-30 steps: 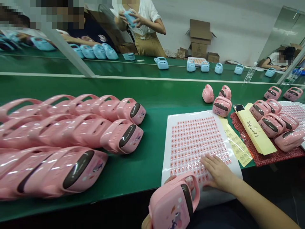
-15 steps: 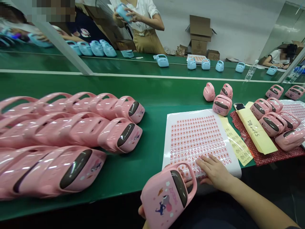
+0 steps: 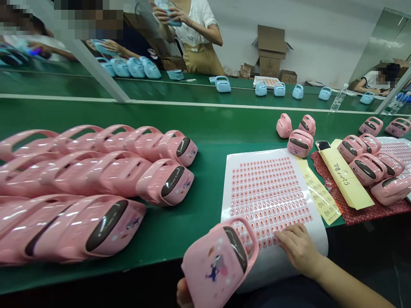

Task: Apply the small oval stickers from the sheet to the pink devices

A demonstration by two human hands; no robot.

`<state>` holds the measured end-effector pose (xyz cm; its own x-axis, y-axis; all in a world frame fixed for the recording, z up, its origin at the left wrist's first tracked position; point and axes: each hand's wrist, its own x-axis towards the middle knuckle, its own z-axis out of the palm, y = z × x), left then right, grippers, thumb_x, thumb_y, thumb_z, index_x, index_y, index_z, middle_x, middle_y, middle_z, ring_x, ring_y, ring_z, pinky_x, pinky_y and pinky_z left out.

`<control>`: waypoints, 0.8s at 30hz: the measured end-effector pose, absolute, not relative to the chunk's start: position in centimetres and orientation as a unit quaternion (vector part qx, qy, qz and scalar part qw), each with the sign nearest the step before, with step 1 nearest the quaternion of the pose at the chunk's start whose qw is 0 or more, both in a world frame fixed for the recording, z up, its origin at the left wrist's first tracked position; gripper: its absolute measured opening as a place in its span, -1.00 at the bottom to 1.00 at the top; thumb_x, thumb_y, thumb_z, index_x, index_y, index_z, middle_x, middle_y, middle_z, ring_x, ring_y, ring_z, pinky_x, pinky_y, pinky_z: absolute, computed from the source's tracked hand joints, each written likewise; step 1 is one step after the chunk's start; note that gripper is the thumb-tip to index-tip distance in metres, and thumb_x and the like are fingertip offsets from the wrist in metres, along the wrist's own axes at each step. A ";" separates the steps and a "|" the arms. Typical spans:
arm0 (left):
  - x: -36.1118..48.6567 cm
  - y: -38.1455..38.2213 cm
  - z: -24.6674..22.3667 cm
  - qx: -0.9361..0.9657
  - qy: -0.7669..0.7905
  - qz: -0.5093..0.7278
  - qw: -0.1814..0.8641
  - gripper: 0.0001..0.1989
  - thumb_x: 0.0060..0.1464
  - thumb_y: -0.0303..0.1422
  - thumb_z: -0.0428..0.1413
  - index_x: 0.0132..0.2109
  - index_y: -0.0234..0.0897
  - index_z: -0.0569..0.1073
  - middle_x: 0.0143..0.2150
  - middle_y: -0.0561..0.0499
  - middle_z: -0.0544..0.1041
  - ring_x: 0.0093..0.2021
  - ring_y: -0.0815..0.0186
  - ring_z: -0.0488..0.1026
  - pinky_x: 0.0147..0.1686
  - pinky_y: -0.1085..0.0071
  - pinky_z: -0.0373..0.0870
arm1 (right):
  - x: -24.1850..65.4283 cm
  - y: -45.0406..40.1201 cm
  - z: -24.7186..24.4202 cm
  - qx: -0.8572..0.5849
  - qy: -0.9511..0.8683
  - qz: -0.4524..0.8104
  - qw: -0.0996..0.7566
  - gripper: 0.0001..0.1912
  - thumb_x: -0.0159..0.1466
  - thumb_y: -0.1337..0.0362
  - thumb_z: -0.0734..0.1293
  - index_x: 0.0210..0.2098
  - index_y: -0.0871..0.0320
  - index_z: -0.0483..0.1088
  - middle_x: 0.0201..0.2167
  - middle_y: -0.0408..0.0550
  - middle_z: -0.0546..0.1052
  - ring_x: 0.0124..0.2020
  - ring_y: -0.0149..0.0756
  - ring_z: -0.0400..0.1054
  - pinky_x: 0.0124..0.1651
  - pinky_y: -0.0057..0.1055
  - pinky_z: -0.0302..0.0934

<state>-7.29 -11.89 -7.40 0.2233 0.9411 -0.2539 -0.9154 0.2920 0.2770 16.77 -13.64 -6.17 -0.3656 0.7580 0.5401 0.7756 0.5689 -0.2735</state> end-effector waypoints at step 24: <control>0.4 -10.8 -2.6 0.039 -0.020 0.550 0.834 -0.55 0.16 -0.12 -0.09 0.02 -0.27 0.47 0.00 -0.28 0.52 0.04 -0.02 0.42 0.00 0.05 0.33 | 10.5 -11.9 1.7 -0.438 -0.286 0.529 0.669 -0.62 -0.04 0.24 0.49 -0.27 0.12 0.32 -0.64 -0.30 0.45 -0.57 -0.41 0.40 -0.48 -0.51 0.24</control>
<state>0.36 -10.76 -2.56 0.3949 0.9156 0.0751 -0.9187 0.3927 0.0429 10.50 -11.86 1.71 0.2773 0.9574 -0.0811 -0.4574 0.0573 -0.8874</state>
